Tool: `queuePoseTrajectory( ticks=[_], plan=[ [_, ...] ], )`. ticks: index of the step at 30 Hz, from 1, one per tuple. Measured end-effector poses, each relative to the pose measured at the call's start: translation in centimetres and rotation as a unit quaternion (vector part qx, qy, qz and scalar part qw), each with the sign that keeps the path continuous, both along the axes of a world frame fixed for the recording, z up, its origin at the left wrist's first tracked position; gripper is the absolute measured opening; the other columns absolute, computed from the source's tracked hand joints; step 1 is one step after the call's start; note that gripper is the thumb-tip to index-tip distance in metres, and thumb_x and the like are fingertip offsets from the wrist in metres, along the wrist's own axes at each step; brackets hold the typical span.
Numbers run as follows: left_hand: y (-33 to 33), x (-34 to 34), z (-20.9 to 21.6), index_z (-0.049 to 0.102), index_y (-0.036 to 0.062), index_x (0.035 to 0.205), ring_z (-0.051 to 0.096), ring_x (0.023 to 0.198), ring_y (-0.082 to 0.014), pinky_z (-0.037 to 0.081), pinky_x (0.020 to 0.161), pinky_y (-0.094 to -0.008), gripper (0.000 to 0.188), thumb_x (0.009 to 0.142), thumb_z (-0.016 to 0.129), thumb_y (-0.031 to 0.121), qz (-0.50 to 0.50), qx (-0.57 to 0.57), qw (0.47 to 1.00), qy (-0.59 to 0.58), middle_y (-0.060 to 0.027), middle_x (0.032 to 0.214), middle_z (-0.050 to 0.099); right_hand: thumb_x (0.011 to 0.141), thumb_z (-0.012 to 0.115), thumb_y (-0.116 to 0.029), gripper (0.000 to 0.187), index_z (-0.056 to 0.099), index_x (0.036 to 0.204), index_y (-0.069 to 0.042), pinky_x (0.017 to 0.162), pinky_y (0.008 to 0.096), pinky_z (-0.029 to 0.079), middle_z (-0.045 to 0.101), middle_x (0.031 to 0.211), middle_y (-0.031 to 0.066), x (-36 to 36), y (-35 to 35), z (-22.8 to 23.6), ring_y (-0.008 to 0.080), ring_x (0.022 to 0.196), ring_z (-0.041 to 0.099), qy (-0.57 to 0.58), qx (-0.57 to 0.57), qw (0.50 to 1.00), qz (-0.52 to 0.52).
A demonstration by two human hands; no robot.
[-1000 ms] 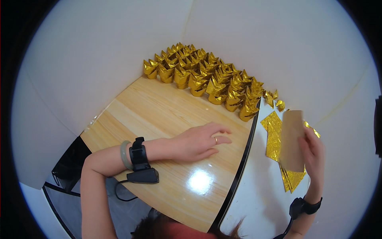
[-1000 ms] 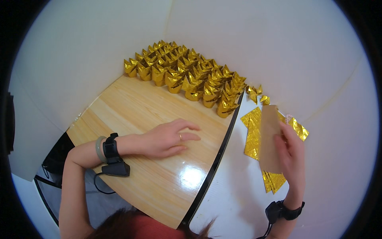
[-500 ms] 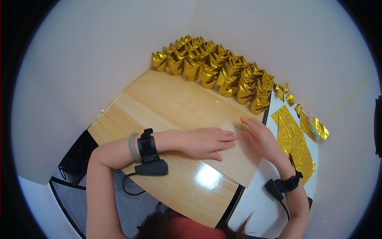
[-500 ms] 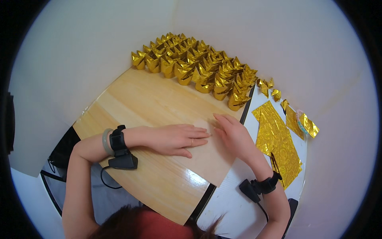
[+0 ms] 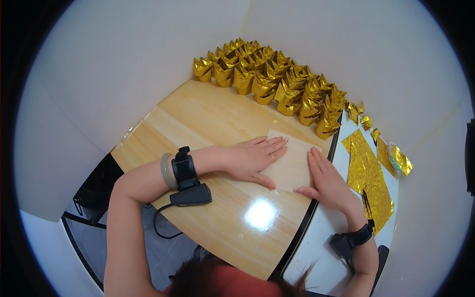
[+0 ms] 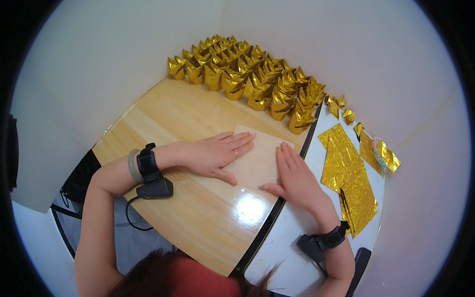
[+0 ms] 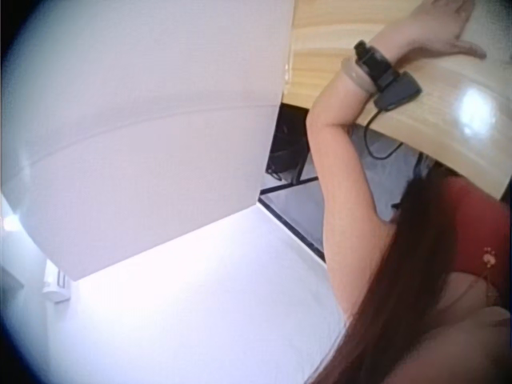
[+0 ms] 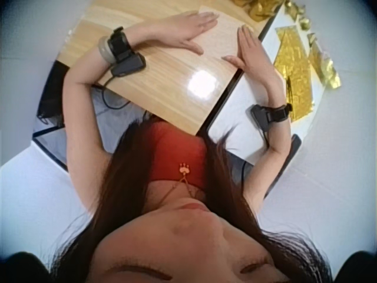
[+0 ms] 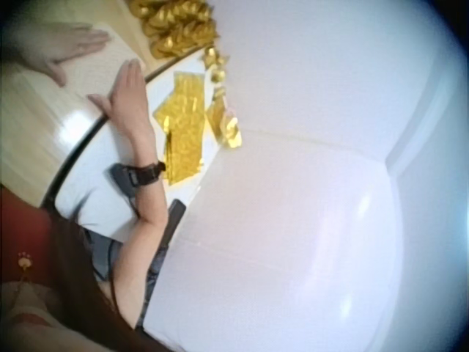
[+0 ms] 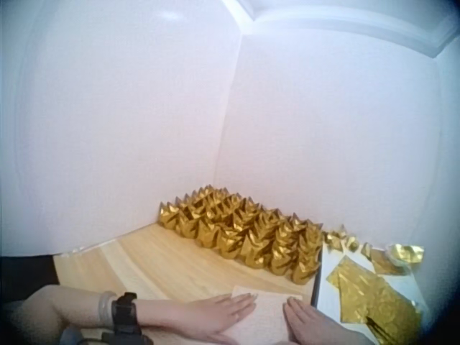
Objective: Folding gold foil paper into traditional boat-shaped ingots.
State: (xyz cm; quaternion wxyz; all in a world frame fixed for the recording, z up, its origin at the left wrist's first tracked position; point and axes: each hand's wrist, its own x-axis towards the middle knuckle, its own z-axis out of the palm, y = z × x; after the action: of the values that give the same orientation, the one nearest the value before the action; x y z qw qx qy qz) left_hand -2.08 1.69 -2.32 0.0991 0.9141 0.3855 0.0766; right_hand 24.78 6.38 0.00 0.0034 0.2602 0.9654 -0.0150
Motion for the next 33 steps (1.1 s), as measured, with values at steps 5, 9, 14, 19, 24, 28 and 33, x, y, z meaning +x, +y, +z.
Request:
queuePoseTrajectory(
  ticks=[5,9,14,19,24,28,33],
  plan=[
    [-0.2,0.0,0.4,0.017,-0.013,0.14,0.011,0.141,-0.0417,0.014,0.114,-0.0468,0.102,0.081,0.055,0.062,-0.006,-0.009,1.0,0.017,-0.0342,0.148,0.013,0.078,0.059,-0.061,0.097,0.03,0.138,0.008,0.112,0.0425,0.023,0.028,0.145,0.0291,0.5,0.0,0.3,0.0403,0.135,0.029,-0.005,0.023,0.999,-0.032],
    [0.0,-0.1,1.2,0.036,-0.0048,0.135,0.028,0.133,-0.0404,0.024,0.11,-0.0456,0.082,0.081,0.063,0.051,-0.022,0.073,0.997,-0.028,-0.0281,0.14,0.033,0.076,0.065,-0.056,0.09,0.036,0.137,0.003,0.11,0.041,0.029,0.036,0.141,0.0246,-0.6,-0.5,1.1,0.0377,0.131,0.035,0.048,0.079,0.995,0.043],
    [0.4,0.1,1.1,0.053,0.0007,0.121,0.042,0.119,-0.0351,0.034,0.103,-0.0425,0.053,0.082,0.066,0.035,-0.074,0.02,0.991,-0.112,-0.0191,0.127,0.047,0.078,0.068,-0.043,0.074,0.043,0.131,0.002,0.101,0.0389,0.041,0.049,0.132,0.0192,-0.5,-0.6,0.7,0.034,0.123,0.046,0.112,-0.003,0.992,0.049],
    [0.6,0.4,0.7,0.054,0.0001,0.119,0.042,0.12,-0.0343,0.036,0.102,-0.0406,0.051,0.083,0.066,0.034,-0.074,0.025,0.987,-0.138,-0.0189,0.128,0.049,0.078,0.07,-0.037,0.07,0.044,0.13,0.002,0.099,0.0402,0.042,0.049,0.131,0.0208,2.1,-1.5,2.1,0.0371,0.119,0.048,0.145,-0.051,0.988,-0.017],
    [-0.1,0.2,1.3,0.053,0.0026,0.121,0.04,0.122,-0.0351,0.035,0.104,-0.0416,0.049,0.082,0.068,0.029,-0.047,-0.008,0.99,-0.133,-0.0185,0.131,0.046,0.082,0.07,-0.027,0.051,0.054,0.122,-0.002,0.087,0.0406,0.046,0.063,0.11,0.019,11.4,-3.9,7.2,0.0361,0.103,0.059,0.118,-0.052,0.944,-0.304],
    [-0.1,0.9,1.8,0.052,0.0051,0.122,0.038,0.124,-0.0357,0.033,0.105,-0.0423,0.05,0.08,0.07,0.024,-0.014,-0.04,0.991,-0.125,-0.0176,0.133,0.044,0.083,0.069,-0.026,0.043,0.058,0.117,-0.001,0.082,0.0401,0.048,0.066,0.102,0.018,21.4,-8.7,7.2,0.0366,0.094,0.062,0.143,0.012,0.857,-0.495],
    [-0.4,1.0,2.2,0.051,0.0052,0.123,0.037,0.125,-0.0361,0.033,0.105,-0.0421,0.05,0.079,0.071,0.021,-0.018,-0.041,0.991,-0.128,-0.0171,0.134,0.042,0.082,0.07,-0.033,0.058,0.051,0.123,0.003,0.086,0.0415,0.047,0.062,0.108,0.0228,23.0,-16.4,3.5,0.0374,0.1,0.059,0.058,0.061,0.762,-0.642]
  ],
)
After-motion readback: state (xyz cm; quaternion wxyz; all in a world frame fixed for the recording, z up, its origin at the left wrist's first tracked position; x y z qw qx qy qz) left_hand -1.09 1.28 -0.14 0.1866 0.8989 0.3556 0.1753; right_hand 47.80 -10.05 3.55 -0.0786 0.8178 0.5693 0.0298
